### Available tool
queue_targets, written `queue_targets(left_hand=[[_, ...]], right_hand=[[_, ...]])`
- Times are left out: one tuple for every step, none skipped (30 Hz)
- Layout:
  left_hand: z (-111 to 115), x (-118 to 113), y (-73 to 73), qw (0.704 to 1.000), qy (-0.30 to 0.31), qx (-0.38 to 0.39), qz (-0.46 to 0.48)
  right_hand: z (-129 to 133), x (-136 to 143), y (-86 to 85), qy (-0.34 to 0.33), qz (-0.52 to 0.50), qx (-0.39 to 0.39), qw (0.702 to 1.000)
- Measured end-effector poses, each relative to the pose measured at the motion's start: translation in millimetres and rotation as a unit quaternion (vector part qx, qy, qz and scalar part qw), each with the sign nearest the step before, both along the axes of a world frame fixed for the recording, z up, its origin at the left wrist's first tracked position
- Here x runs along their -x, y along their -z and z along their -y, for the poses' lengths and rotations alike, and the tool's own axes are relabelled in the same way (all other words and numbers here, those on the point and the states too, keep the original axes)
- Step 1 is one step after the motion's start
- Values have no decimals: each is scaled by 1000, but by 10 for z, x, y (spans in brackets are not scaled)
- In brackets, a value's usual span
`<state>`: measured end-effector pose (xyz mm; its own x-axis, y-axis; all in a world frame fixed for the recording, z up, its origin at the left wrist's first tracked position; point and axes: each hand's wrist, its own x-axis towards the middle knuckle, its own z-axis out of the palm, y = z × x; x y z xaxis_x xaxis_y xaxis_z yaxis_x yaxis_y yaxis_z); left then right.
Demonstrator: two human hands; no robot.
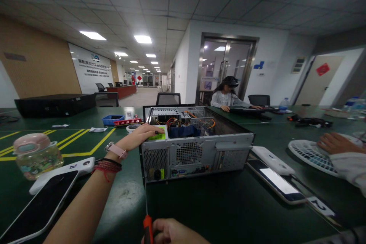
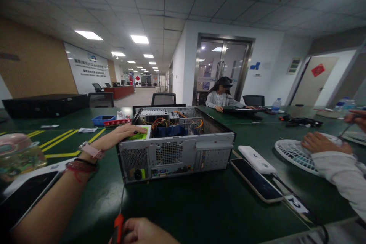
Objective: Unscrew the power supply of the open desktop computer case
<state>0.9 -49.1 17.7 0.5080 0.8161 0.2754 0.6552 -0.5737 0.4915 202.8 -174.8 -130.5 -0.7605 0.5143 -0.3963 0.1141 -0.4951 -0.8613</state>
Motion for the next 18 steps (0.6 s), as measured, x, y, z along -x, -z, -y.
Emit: queue_targets(left_hand=[[5, -4, -4, 1000, 1, -1, 0], [10, -7, -9, 1000, 4, -3, -1], [13, -11, -13, 1000, 6, -6, -1], [15, -14, -15, 1000, 8, -10, -2], [14, -15, -16, 1000, 10, -12, -4], [11, -14, -15, 1000, 11, -13, -5], [6, -11, -11, 1000, 11, -13, -5], [-2, -5, -6, 1000, 11, -13, -5], [-12, 2, 1, 1000, 11, -13, -3], [-22, 10, 9, 1000, 11, -12, -2], [-32, 17, 16, 1000, 11, -11, 0], [-40, 24, 23, 1000, 12, -11, 1], [-45, 29, 28, 1000, 14, -11, 2], [-47, 31, 30, 1000, 15, -12, 3], [-45, 30, 30, 1000, 15, -12, 3], [-39, 27, 28, 1000, 13, -12, 5], [-32, 22, 25, 1000, 11, -11, 5], [-24, 16, 21, 1000, 9, -11, 5]], right_hand=[[2, -12, 3, 5, 5, -2, 1000], [4, -22, 4, 10, 9, -6, 1000], [5, -30, 6, 12, 10, -14, 1000], [6, -34, 10, 7, 7, -21, 1000], [8, -34, 15, 1, 2, -26, 1000], [9, -29, 23, -4, -4, -24, 1000], [11, -21, 32, -6, -8, -16, 1000], [12, -10, 40, -5, -11, -2, 1000], [13, 2, 45, -2, -11, 15, 1000], [13, 14, 46, 2, -10, 29, 1000], [13, 23, 42, 5, -7, 38, 999], [11, 29, 32, 9, -5, 42, 999], [9, 32, 19, 14, -2, 43, 999], [5, 30, 4, 18, 1, 39, 999], [2, 26, -11, 19, 4, 31, 999], [-1, 19, -23, 17, 3, 25, 1000], [-3, 10, -32, 10, -1, 22, 1000], [-5, 1, -38, -3, -7, 19, 1000]])
